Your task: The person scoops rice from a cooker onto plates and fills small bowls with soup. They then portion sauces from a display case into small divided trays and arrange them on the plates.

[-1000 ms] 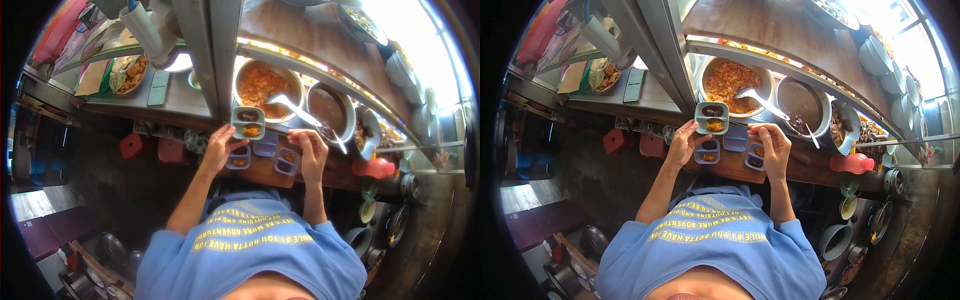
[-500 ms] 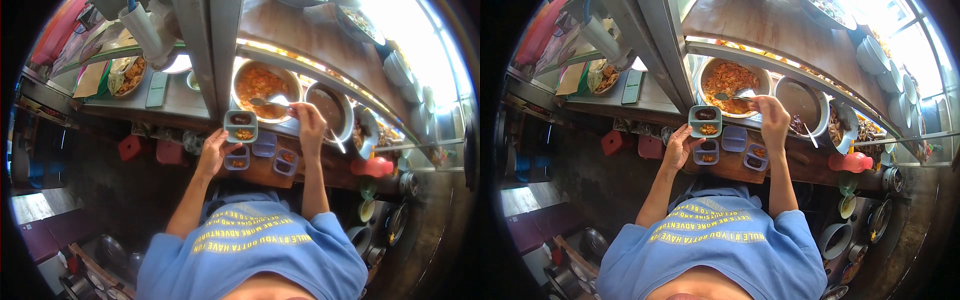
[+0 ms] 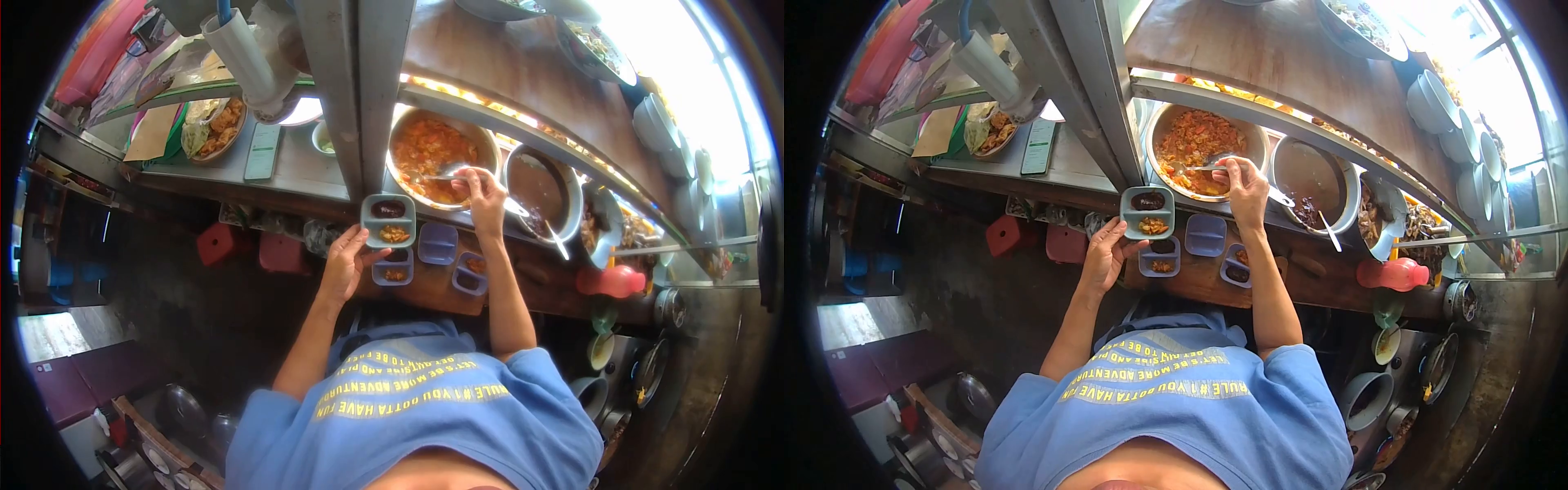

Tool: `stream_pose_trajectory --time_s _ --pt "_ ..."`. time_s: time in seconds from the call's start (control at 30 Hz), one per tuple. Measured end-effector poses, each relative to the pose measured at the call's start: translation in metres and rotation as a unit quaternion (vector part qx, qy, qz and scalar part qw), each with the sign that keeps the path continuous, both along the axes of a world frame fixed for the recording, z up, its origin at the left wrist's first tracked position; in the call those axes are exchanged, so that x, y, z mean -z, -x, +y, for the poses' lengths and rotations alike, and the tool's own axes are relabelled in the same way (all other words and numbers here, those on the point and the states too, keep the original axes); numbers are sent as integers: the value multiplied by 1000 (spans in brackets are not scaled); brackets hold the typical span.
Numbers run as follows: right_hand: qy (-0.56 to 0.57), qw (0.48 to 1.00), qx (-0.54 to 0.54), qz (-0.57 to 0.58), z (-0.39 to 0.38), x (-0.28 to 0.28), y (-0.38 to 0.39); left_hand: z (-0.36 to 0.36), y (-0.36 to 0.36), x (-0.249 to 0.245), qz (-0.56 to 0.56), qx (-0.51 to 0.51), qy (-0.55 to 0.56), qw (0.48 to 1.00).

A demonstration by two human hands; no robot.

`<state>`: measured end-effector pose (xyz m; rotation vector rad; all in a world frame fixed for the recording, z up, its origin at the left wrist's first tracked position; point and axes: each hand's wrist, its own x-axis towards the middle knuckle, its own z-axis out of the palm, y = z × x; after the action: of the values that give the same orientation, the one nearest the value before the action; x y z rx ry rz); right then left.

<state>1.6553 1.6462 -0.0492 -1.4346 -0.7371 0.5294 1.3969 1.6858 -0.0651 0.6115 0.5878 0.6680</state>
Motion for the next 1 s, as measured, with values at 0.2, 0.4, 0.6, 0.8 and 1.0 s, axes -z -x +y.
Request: stream_pose_trajectory --time_s 0.2,0.4,0.6,0.8,1.0 --pt "-37 993 14 111 -3 4 -9 3 -3 -2 -1 4 -4 1000" --pt "-78 986 41 139 -26 -13 -19 7 -10 -4 -12 5 -7 1000" --pt "-67 991 9 119 -60 -65 -4 7 -18 -12 -15 9 0 1000" --pt "-1 996 -74 47 -70 -77 29 4 -25 -12 -27 29 -3 999" --pt "-12 989 -136 -53 -73 -84 46 1 -26 -11 -27 34 -5 999"
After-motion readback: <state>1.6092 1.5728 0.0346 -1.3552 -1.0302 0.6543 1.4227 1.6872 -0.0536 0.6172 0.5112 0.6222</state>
